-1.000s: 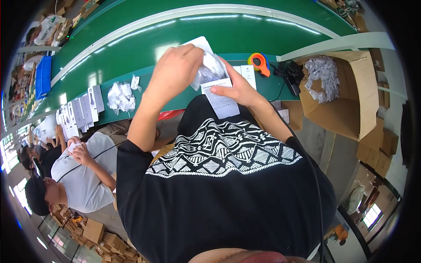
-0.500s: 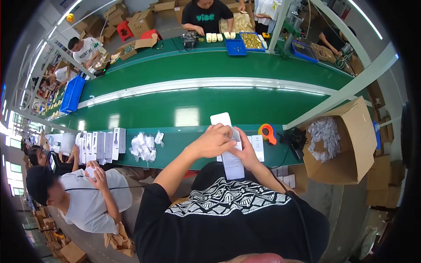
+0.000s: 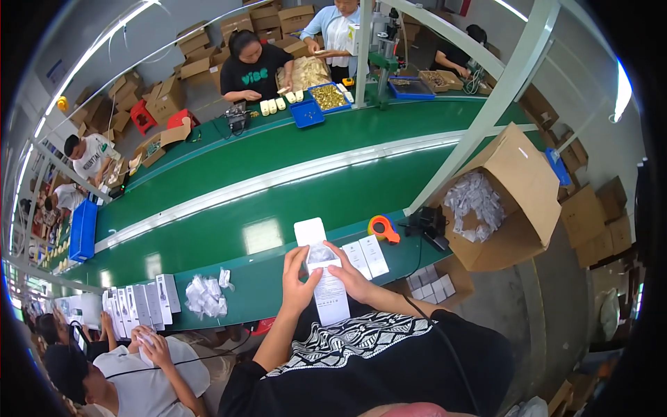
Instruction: Package small electronic products into bubble wrap and place them into cardboard shipping boxes.
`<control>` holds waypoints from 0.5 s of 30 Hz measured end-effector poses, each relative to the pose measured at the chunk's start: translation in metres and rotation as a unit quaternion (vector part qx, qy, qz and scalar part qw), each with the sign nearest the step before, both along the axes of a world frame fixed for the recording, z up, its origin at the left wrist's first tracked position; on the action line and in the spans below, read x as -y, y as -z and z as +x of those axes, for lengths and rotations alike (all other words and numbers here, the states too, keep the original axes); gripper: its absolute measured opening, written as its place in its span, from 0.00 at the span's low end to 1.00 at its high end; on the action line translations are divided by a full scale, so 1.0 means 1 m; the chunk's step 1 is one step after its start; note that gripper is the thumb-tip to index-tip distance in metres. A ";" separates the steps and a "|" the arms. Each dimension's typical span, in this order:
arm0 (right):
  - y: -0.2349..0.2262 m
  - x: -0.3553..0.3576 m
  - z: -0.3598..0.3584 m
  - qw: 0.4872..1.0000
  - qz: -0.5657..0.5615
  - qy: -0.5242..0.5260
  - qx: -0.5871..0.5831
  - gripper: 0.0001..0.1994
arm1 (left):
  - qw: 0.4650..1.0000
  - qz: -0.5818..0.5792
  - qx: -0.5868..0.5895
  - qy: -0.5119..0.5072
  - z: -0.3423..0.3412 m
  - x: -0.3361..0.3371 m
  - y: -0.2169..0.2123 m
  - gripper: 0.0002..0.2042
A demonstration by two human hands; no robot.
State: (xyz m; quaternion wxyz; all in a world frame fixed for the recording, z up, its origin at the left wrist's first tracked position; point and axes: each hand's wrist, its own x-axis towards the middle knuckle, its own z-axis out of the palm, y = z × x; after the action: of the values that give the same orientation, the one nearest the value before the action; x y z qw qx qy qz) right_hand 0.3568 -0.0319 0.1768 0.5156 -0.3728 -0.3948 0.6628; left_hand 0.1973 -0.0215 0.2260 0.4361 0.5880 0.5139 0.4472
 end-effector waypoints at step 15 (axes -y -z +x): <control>-0.029 -0.023 0.035 0.951 0.192 -0.120 0.209 0.24 | 0.989 0.117 -0.062 0.066 0.001 -0.006 0.005 0.12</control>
State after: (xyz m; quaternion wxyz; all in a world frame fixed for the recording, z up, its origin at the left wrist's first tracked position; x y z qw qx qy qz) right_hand 0.3923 -0.0086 0.2056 0.4006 -0.3467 -0.6553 0.5385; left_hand 0.1984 -0.0158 0.2211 0.3597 0.6947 0.4439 0.4369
